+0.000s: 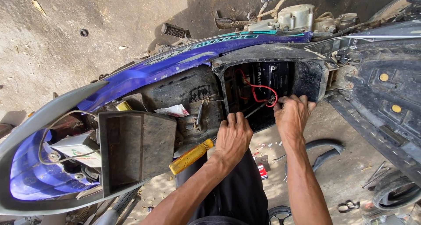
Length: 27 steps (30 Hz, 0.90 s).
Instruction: The person places a new battery into the motorcycle's under-seat compartment. They then use a screwdriver to tighten the nuts on the battery terminals, securing the red and black wires.
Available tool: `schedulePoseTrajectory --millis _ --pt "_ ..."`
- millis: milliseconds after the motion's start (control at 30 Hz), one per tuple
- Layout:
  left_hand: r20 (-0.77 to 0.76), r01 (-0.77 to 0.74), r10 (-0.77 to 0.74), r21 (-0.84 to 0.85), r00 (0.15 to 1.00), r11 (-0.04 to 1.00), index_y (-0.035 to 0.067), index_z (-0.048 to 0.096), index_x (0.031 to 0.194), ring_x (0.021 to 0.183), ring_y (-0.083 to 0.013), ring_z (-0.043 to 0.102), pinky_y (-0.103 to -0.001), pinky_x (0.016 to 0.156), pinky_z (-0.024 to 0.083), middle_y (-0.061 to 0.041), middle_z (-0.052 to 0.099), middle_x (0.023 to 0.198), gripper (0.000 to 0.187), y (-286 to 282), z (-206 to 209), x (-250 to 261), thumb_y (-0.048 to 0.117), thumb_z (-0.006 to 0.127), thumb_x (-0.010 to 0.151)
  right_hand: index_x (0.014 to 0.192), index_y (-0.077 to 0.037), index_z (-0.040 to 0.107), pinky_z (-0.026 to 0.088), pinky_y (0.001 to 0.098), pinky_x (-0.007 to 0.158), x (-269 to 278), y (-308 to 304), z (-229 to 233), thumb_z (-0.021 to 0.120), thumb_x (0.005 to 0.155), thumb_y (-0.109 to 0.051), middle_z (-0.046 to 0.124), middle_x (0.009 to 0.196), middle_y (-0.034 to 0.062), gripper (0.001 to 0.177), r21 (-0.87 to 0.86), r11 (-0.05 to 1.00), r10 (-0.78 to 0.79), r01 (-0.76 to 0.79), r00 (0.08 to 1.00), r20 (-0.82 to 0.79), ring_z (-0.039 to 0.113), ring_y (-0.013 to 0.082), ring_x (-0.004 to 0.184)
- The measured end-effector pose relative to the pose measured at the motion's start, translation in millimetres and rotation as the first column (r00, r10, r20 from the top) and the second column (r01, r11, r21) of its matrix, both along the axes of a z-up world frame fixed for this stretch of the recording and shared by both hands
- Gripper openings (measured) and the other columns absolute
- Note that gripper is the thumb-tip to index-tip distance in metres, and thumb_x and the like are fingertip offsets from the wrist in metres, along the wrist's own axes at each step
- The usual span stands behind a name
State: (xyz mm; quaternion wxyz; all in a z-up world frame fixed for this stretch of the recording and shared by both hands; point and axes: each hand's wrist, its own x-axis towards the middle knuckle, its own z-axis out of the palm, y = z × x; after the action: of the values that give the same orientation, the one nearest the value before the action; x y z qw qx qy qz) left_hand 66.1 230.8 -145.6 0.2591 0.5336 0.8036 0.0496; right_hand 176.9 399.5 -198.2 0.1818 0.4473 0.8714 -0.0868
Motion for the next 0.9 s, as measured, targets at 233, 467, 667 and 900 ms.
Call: schedulePoseTrajectory --millis 233,467,667,900 --pt "-0.021 0.02 -0.021 -0.043 1.0 0.999 0.0 0.067 0.104 0.089 -0.0318 0.059 -0.037 0.063 0.048 -0.015 0.057 0.096 0.022 8 -2 6 0.005 0.059 0.085 0.089 -0.023 0.079 0.034 0.041 0.096 1 1 2 0.083 0.082 -0.026 0.068 0.078 -0.0001 0.009 -0.005 1.0 0.01 -0.009 1.0 0.01 0.062 0.022 0.092" --pt "0.034 -0.034 0.037 -0.082 0.999 0.996 -0.003 0.067 0.093 0.077 -0.0321 0.061 -0.04 0.054 0.047 -0.013 0.059 0.076 0.019 36 -22 20 0.007 0.054 0.083 0.09 -0.02 0.077 0.036 0.0407 0.096 -1 8 8 0.083 0.081 -0.024 0.068 0.08 0.0012 0.012 -0.04 0.999 0.023 -0.023 1.0 -0.005 0.063 0.0224 0.092" --pt "0.017 -0.059 0.061 -0.116 0.998 0.992 0.003 0.066 0.088 0.073 -0.031 0.065 -0.038 0.054 0.049 -0.011 0.062 0.073 0.012 38 -32 15 0.009 0.057 0.084 0.094 -0.011 0.077 0.047 0.0419 0.086 0 23 38 0.081 0.083 -0.011 0.062 0.079 0.01 0.012 -0.192 0.979 -0.114 0.067 0.964 -0.241 0.06 0.0302 0.086" --pt "0.039 -0.167 0.175 -0.152 0.984 0.974 0.007 0.069 0.099 0.086 -0.0287 0.07 -0.04 0.062 0.057 -0.007 0.069 0.082 0.016 36 -25 14 0.009 0.056 0.089 0.111 0.001 0.075 0.058 0.0311 0.089 -58 8 121 0.064 0.093 0.002 0.071 0.101 0.0147 0.02 -0.856 0.512 -0.731 0.071 0.558 -0.392 0.07 0.0179 0.091"
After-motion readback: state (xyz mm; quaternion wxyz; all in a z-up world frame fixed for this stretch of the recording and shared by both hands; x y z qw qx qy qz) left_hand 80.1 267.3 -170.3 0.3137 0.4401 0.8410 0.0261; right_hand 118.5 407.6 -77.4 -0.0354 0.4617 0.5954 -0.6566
